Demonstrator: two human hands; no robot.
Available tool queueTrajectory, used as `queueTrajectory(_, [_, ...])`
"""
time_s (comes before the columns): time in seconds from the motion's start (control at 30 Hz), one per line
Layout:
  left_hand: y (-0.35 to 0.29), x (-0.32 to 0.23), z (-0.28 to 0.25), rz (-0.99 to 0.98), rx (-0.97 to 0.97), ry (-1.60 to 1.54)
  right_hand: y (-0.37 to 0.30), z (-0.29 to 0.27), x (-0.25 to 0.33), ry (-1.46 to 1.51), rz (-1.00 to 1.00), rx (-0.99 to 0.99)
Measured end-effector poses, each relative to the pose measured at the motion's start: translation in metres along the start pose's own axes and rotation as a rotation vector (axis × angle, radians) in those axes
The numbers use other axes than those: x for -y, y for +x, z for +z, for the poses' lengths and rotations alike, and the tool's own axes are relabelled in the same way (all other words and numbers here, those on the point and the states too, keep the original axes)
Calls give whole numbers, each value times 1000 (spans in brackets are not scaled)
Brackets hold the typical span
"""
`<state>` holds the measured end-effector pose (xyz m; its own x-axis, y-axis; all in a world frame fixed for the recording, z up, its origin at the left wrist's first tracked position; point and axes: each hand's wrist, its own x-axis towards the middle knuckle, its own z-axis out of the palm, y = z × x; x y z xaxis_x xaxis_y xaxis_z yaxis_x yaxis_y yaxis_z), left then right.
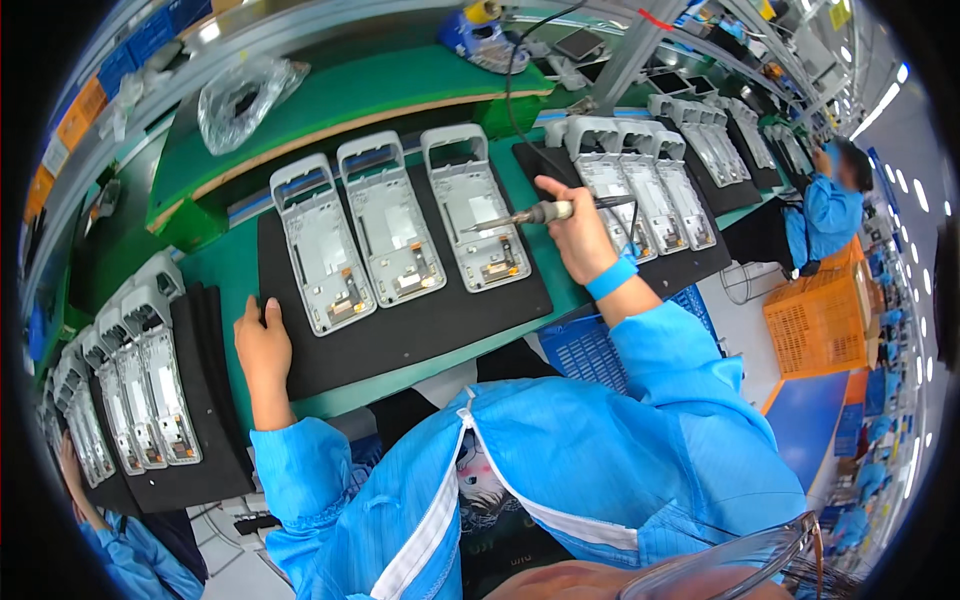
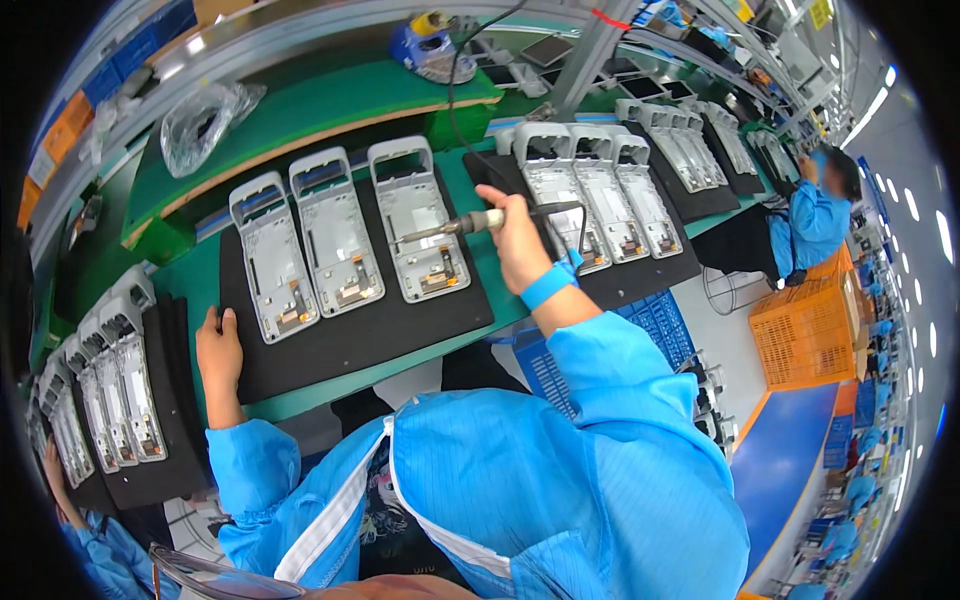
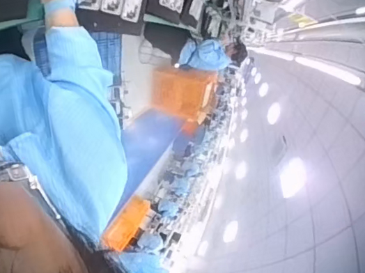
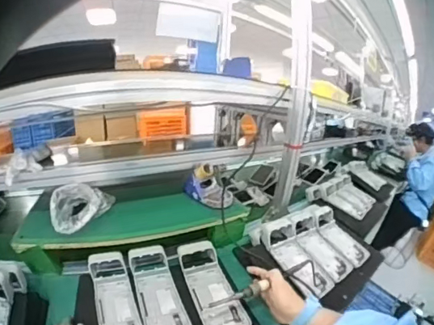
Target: The person installs small rubber components into plastic device housings by hand and melts joints on the housings using a soldering iron.
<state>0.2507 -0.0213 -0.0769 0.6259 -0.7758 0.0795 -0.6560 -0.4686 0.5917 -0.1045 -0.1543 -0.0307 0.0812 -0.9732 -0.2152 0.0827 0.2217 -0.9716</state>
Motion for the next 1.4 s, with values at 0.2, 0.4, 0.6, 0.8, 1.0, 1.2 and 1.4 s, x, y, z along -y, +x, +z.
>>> queueTrajectory(0.2, [9, -6, -1, -61, 33, 2, -5, 2, -8, 225, 101, 153])
queueTrajectory(0.4, [6, -14, -6, -165, 70, -453, -3, -5, -4, 372, 116, 166])
queueTrajectory(0.6, [-25, -9, -17, -151, 71, -729, -22, -19, 27, 419, 153, 255])
queueTrajectory(0.8, [-65, -29, -26, -143, 175, -843, -58, -60, 42, 410, 119, 242])
queueTrajectory(1.0, [-87, -60, -38, -117, 291, -848, -94, -91, 75, 387, 74, 221])
queueTrajectory(1.2, [-105, -116, -38, -3, 426, -931, -120, -131, 109, 381, 8, 118])
queueTrajectory(1.4, [-118, -179, -8, -18, 592, -1061, -134, -190, 142, 315, -44, 33])
